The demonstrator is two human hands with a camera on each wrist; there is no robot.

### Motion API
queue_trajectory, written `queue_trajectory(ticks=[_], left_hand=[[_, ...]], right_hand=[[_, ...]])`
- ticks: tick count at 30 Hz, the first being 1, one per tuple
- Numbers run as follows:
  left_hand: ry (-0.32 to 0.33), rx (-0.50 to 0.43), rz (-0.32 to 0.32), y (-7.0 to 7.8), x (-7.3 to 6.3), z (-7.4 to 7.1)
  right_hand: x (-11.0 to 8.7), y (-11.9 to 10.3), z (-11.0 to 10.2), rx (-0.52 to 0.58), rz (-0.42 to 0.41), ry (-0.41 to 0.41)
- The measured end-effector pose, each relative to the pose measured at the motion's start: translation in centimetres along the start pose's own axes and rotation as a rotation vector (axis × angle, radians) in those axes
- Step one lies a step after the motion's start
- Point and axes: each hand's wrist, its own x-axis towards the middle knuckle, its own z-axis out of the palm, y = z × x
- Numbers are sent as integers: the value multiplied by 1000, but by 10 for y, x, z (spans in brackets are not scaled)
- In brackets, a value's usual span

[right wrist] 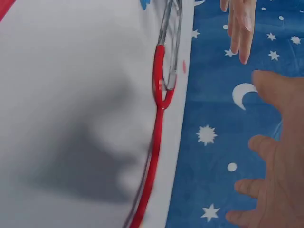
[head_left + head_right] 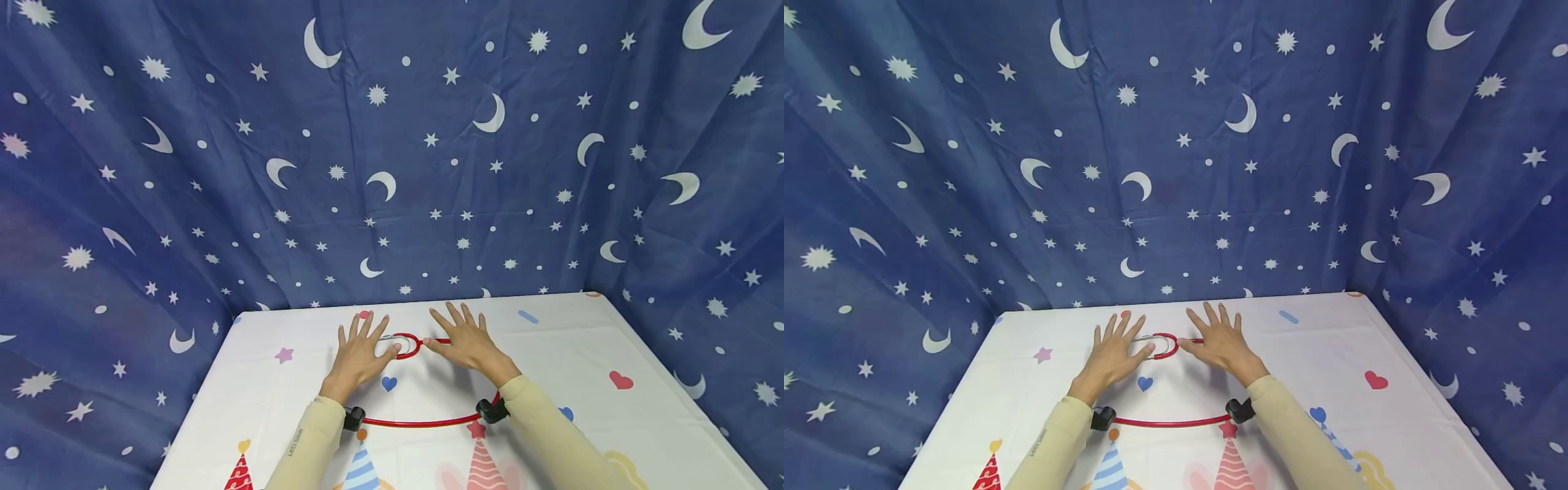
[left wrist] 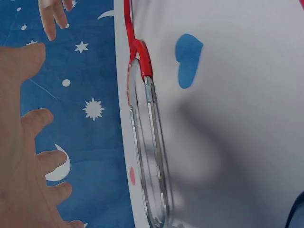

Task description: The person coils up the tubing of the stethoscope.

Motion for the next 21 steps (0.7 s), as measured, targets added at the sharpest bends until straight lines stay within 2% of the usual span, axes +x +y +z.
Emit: queue_trajectory(ticks=[13, 21], left_hand=[[-57, -22, -29, -14, 6, 16], [-79, -87, -48, -21, 8, 23]], right_hand=[[3, 18, 19, 29, 36, -51], [4, 25, 28, 29, 58, -63]])
